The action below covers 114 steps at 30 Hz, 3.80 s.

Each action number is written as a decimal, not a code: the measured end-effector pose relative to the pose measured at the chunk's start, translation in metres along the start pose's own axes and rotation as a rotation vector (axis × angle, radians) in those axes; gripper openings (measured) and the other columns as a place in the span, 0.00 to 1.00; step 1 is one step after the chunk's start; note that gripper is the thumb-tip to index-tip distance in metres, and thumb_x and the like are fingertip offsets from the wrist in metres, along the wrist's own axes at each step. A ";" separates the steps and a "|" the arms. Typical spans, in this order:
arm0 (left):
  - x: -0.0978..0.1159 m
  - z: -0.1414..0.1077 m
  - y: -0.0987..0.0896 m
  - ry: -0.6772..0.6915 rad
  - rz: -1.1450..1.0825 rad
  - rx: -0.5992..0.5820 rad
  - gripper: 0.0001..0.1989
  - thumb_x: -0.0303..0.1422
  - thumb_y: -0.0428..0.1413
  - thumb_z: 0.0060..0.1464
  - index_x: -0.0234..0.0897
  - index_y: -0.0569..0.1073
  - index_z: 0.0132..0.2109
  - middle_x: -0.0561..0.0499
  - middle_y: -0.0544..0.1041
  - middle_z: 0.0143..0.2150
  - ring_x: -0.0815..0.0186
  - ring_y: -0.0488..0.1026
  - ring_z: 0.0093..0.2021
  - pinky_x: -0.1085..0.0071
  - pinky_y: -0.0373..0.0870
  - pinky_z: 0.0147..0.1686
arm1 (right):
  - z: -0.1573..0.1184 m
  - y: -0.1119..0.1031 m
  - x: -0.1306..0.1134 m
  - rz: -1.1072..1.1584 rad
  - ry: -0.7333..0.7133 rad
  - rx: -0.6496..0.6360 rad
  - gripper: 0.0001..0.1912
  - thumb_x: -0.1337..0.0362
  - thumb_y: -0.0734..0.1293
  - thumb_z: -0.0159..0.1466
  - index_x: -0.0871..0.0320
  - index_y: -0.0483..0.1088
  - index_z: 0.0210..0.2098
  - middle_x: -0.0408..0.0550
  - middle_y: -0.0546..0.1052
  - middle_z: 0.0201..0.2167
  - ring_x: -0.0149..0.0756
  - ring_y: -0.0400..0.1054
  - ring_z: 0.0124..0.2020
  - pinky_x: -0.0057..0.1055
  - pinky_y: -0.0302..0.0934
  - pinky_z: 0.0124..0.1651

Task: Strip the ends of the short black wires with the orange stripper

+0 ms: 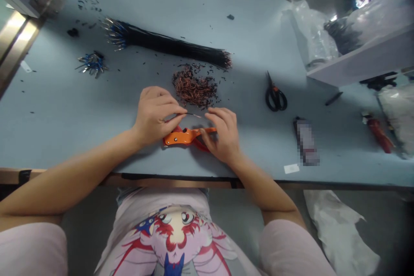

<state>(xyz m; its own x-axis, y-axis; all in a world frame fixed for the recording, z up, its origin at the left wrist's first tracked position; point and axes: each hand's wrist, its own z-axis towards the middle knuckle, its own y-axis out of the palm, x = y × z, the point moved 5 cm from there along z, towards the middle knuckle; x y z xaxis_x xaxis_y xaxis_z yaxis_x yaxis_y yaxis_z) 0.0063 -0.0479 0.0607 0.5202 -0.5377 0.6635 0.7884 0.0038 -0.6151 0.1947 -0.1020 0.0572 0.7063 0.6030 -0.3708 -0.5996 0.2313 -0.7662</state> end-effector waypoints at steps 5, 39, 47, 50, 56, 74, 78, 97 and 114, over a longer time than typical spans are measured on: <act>0.000 -0.002 -0.001 -0.084 -0.108 0.071 0.03 0.38 0.62 0.48 0.48 0.80 0.31 0.54 0.79 0.28 0.60 0.73 0.37 0.58 0.65 0.48 | 0.000 0.005 -0.004 0.094 0.033 -0.199 0.14 0.55 0.66 0.61 0.57 0.67 0.41 0.54 0.73 0.39 0.47 0.66 0.44 0.47 0.61 0.49; -0.052 0.003 -0.002 -0.596 -0.727 0.427 0.02 0.31 0.56 0.54 0.37 0.72 0.34 0.54 0.77 0.30 0.71 0.73 0.33 0.72 0.69 0.41 | -0.008 0.005 0.016 1.195 0.650 -0.384 0.21 0.51 0.65 0.61 0.58 0.72 0.47 0.54 0.76 0.44 0.48 0.72 0.46 0.47 0.64 0.50; -0.043 0.005 0.001 -0.611 -0.779 0.298 0.05 0.32 0.54 0.56 0.37 0.74 0.35 0.53 0.77 0.26 0.71 0.73 0.29 0.72 0.71 0.36 | -0.012 0.032 0.008 1.418 0.894 -0.451 0.27 0.45 0.54 0.66 0.58 0.64 0.53 0.60 0.75 0.47 0.45 0.75 0.39 0.48 0.70 0.41; -0.030 0.004 -0.001 -0.540 -0.669 0.203 0.06 0.33 0.55 0.56 0.36 0.74 0.35 0.52 0.78 0.26 0.69 0.74 0.30 0.71 0.71 0.38 | -0.013 0.037 0.011 1.498 0.953 -0.423 0.26 0.43 0.57 0.64 0.56 0.64 0.51 0.57 0.74 0.48 0.44 0.74 0.41 0.49 0.69 0.44; -0.004 -0.008 0.009 -0.235 -0.323 0.032 0.07 0.34 0.53 0.57 0.38 0.75 0.37 0.51 0.79 0.32 0.67 0.74 0.36 0.69 0.69 0.42 | -0.018 0.039 0.011 1.573 1.022 -0.445 0.24 0.49 0.63 0.61 0.56 0.64 0.51 0.57 0.73 0.50 0.49 0.72 0.45 0.54 0.67 0.46; 0.006 -0.019 0.042 -0.357 -0.731 -0.177 0.07 0.31 0.53 0.56 0.37 0.75 0.39 0.50 0.79 0.35 0.67 0.75 0.36 0.68 0.73 0.41 | -0.026 0.040 -0.004 1.842 1.004 -0.612 0.26 0.43 0.64 0.59 0.57 0.65 0.46 0.47 0.70 0.33 0.36 0.68 0.30 0.51 0.71 0.38; 0.006 -0.020 0.044 -0.340 -0.720 -0.203 0.08 0.30 0.52 0.56 0.37 0.76 0.38 0.50 0.79 0.34 0.67 0.75 0.35 0.69 0.73 0.40 | -0.026 0.040 -0.007 1.848 0.988 -0.640 0.25 0.43 0.63 0.60 0.58 0.66 0.45 0.47 0.71 0.33 0.36 0.68 0.30 0.51 0.71 0.38; 0.006 -0.022 0.049 -0.288 -0.772 -0.207 0.10 0.25 0.52 0.53 0.35 0.77 0.39 0.50 0.80 0.35 0.69 0.75 0.35 0.72 0.73 0.39 | -0.030 0.042 -0.009 2.010 0.994 -0.578 0.18 0.51 0.63 0.64 0.59 0.65 0.43 0.42 0.71 0.28 0.31 0.67 0.23 0.37 0.72 0.28; 0.007 -0.022 0.051 -0.269 -0.751 -0.239 0.12 0.23 0.50 0.54 0.36 0.77 0.41 0.52 0.78 0.34 0.72 0.73 0.32 0.74 0.71 0.38 | -0.028 0.041 -0.009 2.072 1.016 -0.575 0.16 0.53 0.63 0.65 0.60 0.64 0.42 0.43 0.73 0.28 0.32 0.71 0.24 0.37 0.73 0.29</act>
<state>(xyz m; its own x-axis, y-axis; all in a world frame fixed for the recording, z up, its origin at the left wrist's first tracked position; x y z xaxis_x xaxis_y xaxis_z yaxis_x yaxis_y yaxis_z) 0.0424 -0.0698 0.0247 -0.0315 -0.1063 0.9938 0.8819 -0.4709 -0.0224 0.1744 -0.1195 0.0147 -0.4462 -0.7792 -0.4403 -0.4847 -0.2032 0.8508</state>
